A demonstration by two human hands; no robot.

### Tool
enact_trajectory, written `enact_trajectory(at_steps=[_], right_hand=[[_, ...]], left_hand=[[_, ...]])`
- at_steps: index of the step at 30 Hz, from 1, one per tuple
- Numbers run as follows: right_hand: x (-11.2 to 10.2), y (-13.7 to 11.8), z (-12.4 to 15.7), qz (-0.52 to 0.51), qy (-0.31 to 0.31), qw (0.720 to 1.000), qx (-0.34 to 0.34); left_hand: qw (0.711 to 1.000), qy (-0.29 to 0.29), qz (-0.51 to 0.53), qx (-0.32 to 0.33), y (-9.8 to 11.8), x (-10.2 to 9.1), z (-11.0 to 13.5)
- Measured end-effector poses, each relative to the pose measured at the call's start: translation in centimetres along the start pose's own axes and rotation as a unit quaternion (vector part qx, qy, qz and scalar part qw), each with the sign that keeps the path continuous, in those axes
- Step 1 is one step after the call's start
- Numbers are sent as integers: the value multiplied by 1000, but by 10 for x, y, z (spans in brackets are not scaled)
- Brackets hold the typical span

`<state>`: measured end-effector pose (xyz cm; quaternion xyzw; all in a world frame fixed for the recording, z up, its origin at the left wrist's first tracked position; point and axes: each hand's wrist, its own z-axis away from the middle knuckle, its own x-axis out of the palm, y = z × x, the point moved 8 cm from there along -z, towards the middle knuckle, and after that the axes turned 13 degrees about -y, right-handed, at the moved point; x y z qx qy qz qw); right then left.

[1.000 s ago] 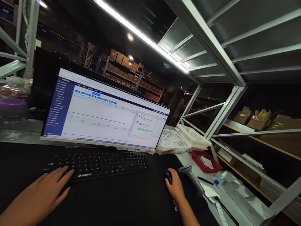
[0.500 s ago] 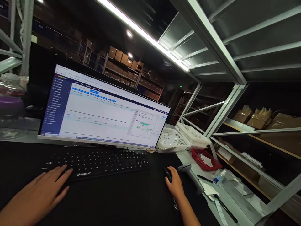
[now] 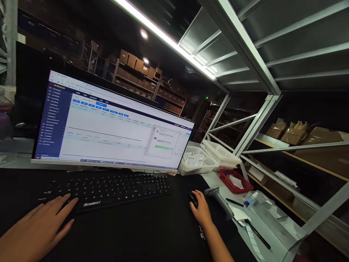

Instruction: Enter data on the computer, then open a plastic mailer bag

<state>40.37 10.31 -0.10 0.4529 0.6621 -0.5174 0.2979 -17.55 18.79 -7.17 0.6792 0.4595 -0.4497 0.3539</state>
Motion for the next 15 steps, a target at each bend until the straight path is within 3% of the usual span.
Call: enact_trajectory(at_steps=[4, 8, 15], right_hand=[[1, 0, -1, -3, -2, 1000, -6], [6, 5, 1, -8, -2, 1000, -30], [21, 20, -2, -4, -19, 997, -79]], left_hand=[[999, 36, -20, -4, 15, -27, 6], [999, 12, -32, -22, 39, -58, 12], [999, 2, -36, -34, 44, -56, 15]])
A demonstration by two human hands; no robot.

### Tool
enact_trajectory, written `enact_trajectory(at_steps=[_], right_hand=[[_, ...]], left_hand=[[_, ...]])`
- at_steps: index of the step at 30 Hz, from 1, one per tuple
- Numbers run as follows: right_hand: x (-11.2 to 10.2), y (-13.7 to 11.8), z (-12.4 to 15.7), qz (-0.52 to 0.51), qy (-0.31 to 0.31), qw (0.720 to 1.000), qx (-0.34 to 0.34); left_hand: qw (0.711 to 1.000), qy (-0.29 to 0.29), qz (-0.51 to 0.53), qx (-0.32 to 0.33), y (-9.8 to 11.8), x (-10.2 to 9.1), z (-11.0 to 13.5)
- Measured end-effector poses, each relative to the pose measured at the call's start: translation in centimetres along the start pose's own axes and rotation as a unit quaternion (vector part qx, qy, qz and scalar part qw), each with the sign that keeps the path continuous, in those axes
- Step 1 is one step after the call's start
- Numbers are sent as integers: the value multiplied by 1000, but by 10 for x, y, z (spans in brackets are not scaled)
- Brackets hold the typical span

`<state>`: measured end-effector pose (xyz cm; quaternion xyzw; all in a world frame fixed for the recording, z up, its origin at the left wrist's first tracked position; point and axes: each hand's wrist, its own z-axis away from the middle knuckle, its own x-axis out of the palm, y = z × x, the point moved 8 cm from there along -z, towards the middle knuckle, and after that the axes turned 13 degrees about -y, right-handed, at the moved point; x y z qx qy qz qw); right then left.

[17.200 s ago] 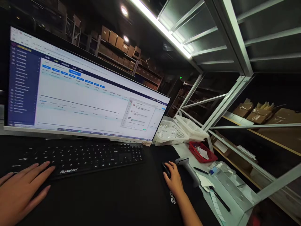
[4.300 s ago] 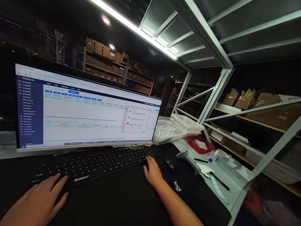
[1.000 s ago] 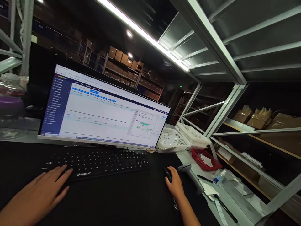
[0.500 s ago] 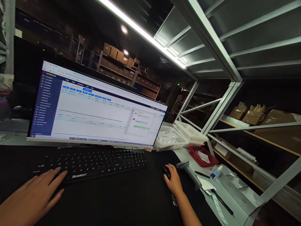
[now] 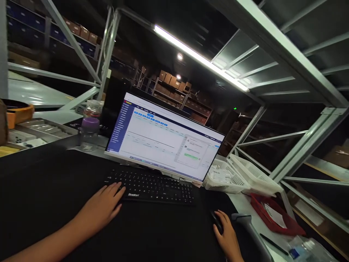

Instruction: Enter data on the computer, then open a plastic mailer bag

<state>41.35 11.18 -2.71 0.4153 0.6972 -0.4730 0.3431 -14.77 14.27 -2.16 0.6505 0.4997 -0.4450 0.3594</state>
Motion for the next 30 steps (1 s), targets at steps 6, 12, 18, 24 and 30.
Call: enact_trajectory(at_steps=[6, 12, 18, 24, 30], right_hand=[[2, 5, 1, -2, -19, 1000, -4], [5, 11, -2, -8, -31, 999, 0], [2, 10, -2, -2, -19, 1000, -12], [3, 15, -2, 9, -35, 999, -8], [2, 11, -1, -1, -21, 1000, 0]], left_hand=[[999, -32, 24, -17, 4, -6, 4], [997, -77, -6, -31, 13, -19, 6], [992, -108, -31, -50, 20, -21, 8], [991, -115, -30, -60, 21, -17, 9], [993, -104, -24, -55, 21, -17, 10]])
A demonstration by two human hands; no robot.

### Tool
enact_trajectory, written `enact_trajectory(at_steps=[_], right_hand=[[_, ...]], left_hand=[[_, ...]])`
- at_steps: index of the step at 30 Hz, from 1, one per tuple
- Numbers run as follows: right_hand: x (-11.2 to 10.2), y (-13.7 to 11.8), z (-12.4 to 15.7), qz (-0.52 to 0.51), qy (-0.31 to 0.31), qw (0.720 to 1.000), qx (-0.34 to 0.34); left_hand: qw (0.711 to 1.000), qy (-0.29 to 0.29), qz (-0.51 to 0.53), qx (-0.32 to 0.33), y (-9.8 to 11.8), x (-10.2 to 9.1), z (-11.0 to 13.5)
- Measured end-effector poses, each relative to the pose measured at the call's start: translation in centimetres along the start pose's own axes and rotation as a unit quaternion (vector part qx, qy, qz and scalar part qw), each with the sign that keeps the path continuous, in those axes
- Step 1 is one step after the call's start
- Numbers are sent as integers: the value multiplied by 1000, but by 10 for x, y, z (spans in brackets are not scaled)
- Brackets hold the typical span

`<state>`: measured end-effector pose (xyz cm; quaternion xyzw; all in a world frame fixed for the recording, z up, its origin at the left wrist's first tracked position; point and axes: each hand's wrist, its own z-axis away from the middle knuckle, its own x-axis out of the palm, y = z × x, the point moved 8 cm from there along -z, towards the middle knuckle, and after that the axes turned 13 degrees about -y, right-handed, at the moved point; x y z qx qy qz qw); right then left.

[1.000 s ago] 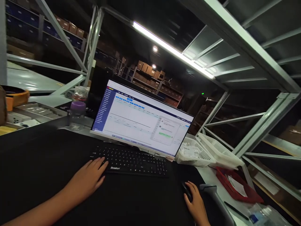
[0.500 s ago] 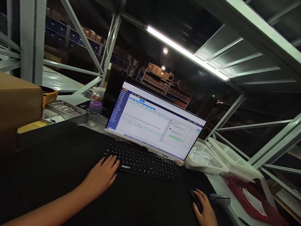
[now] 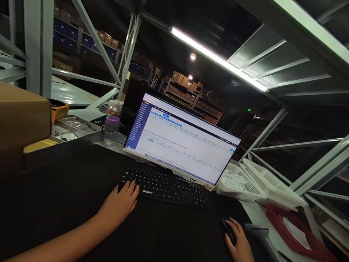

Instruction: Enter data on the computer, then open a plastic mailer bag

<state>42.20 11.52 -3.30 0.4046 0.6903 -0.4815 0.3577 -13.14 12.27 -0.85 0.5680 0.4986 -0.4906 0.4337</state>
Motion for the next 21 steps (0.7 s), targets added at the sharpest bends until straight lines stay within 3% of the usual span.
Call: enact_trajectory(at_steps=[6, 11, 21], right_hand=[[-5, -13, 3, -9, 19, 1000, 2], [-10, -22, 3, -6, -1, 1000, 17], [-11, -24, 7, 2, -9, 999, 39]], left_hand=[[1000, 19, 10, -2, 1, -2, 3], [999, 31, 26, -12, -3, -1, 2], [995, 48, 52, -68, 2, -6, 3]])
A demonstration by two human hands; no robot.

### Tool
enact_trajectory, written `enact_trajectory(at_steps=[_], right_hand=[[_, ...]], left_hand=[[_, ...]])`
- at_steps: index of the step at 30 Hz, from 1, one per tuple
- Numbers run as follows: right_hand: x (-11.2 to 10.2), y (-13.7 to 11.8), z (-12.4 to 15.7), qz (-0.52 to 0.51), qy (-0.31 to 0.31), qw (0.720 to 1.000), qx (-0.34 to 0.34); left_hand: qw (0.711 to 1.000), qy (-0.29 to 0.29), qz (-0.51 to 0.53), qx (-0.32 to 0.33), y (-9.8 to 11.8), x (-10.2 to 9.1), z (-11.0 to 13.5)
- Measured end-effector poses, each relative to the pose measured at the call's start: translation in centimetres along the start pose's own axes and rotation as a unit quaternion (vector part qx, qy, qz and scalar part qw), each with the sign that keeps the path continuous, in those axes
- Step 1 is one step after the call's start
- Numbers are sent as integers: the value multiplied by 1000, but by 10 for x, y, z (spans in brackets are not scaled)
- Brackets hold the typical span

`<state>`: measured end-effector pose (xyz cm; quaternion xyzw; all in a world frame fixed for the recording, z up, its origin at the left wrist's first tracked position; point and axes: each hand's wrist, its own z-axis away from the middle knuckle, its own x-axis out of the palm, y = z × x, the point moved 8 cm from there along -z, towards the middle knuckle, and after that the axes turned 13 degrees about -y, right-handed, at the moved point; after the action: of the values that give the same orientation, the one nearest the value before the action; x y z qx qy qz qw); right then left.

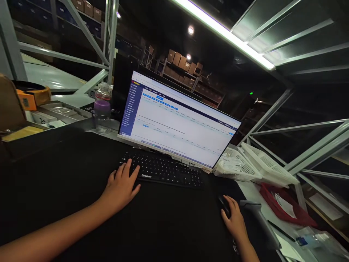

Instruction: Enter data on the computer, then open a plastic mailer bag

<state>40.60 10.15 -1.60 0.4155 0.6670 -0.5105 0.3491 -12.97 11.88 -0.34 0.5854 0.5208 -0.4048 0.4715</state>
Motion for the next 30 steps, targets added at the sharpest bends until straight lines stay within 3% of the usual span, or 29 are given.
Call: enact_trajectory(at_steps=[4, 7, 12, 19, 25, 30], right_hand=[[2, 5, -3, -8, -13, 1000, 6], [4, 8, -4, -9, -22, 1000, 4], [0, 2, -1, 0, 11, 1000, 3], [-10, -3, -2, 16, 46, 997, 58], [-15, -8, -2, 35, 41, 994, 93], [-18, -14, 0, 51, 41, 995, 81]], left_hand=[[1000, -21, 6, 0, -1, 0, -2], [1000, -6, -8, 20, 0, -3, -3], [997, 32, -49, 47, 2, -3, 1], [991, 37, -76, 99, 4, 3, -2], [988, 50, -103, 105, -10, 29, -13], [969, -50, -229, 70, -25, 65, -25]])
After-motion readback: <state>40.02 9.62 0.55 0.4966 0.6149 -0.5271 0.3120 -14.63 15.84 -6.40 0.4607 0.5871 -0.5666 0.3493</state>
